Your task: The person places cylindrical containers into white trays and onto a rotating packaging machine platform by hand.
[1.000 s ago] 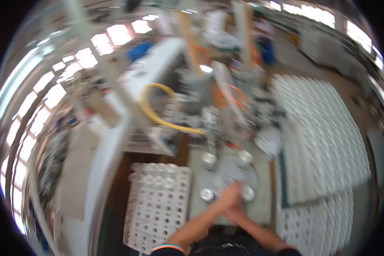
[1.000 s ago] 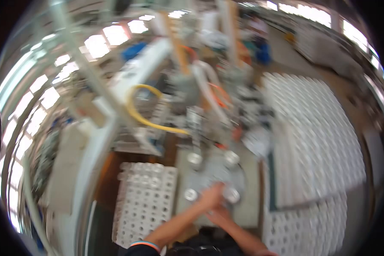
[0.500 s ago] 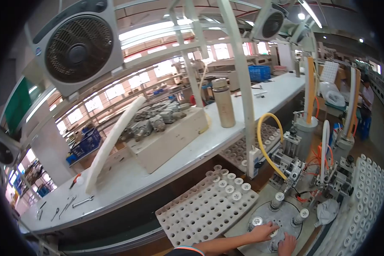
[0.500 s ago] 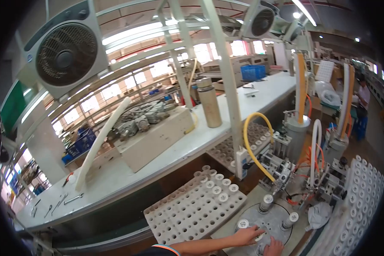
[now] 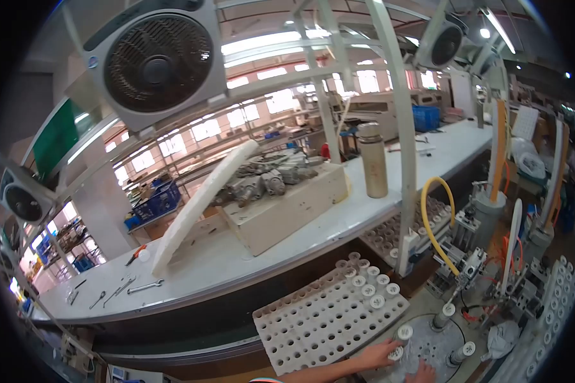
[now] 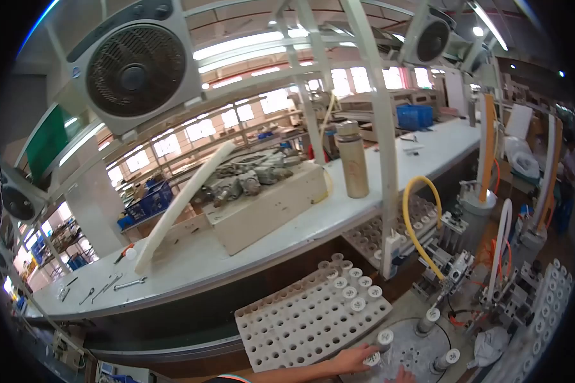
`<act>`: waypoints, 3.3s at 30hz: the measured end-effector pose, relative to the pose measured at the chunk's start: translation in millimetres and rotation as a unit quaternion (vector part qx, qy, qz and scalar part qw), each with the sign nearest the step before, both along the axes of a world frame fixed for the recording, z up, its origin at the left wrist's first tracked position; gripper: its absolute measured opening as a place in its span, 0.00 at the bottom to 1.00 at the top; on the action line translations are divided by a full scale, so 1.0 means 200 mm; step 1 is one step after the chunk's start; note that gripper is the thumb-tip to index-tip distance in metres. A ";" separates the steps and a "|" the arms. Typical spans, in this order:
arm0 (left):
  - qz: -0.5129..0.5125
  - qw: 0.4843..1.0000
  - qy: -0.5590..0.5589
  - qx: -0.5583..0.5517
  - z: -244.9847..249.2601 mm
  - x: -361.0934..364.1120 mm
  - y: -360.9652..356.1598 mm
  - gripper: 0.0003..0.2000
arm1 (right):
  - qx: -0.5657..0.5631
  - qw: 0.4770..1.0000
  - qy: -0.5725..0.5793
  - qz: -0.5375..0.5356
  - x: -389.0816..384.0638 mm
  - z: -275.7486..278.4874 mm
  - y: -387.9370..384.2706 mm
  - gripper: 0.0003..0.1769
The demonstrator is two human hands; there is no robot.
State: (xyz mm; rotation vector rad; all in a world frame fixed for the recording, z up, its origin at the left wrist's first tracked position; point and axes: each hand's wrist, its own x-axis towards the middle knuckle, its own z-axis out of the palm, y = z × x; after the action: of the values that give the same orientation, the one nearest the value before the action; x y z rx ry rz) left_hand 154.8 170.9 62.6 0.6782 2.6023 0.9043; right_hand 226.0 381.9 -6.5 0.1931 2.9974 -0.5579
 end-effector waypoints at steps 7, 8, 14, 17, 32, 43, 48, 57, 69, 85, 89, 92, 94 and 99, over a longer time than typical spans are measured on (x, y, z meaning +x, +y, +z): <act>0.111 0.989 0.089 0.032 0.02 -0.19 -0.13 0.33 | -0.118 0.957 0.252 -0.076 0.05 0.11 -0.14 0.34; 0.130 0.990 0.047 0.034 0.08 -0.25 -0.16 0.33 | -0.103 0.963 0.226 -0.106 0.13 0.10 -0.09 0.34; 0.152 0.977 0.147 -0.016 0.04 -0.74 -0.20 0.31 | -0.170 0.950 0.219 -0.141 0.46 0.10 -0.03 0.20; 0.132 0.984 0.103 -0.054 0.07 -0.88 -0.08 0.31 | -0.164 0.931 0.232 -0.229 0.52 0.14 -0.12 0.19; -0.043 0.956 0.248 -0.147 -0.28 -0.79 0.01 0.49 | -0.182 0.889 0.204 -0.367 0.91 0.08 -0.16 0.15; -0.212 0.970 -0.047 0.108 -0.09 -0.12 0.32 0.37 | 0.260 0.662 0.076 -0.699 2.29 0.19 -0.19 0.29; -0.248 0.960 0.064 -0.111 -0.13 -0.18 0.32 0.31 | 0.155 0.731 0.035 -0.664 2.43 0.05 -0.12 0.37; -0.260 0.958 0.075 -0.091 -0.06 -0.18 0.47 0.26 | 0.139 0.772 0.043 -0.619 2.44 0.03 -0.10 0.38; -0.222 0.972 0.060 -0.034 0.10 -0.08 0.25 0.32 | -0.186 0.911 0.176 -0.324 0.61 0.21 0.10 0.33; 0.299 0.924 0.102 -0.213 0.09 -1.13 -1.25 0.30 | -0.178 0.922 0.085 -0.333 0.41 0.04 -0.18 0.43; 0.244 0.929 0.086 -0.264 -0.16 -1.22 -1.35 0.37 | -0.189 0.903 0.094 -0.373 0.63 0.00 -0.18 0.38; 0.169 0.977 0.108 0.068 -0.62 -1.31 -1.64 0.43 | -0.145 0.890 0.139 -0.410 0.74 0.05 -0.20 0.34; 0.269 0.930 0.187 -0.166 -0.41 -1.18 -1.49 0.46 | -0.161 0.862 0.135 -0.461 0.82 0.03 -0.18 0.33; 0.064 0.975 0.207 0.047 -0.13 -0.74 -0.66 0.27 | -0.194 0.836 0.150 -0.491 0.85 0.04 -0.09 0.29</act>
State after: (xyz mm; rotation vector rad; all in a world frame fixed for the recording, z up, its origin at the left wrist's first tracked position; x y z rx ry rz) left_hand 5.9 38.1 37.0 0.8060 3.0154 1.0213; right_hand 396.9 363.8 1.5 1.7848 2.7217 -1.3387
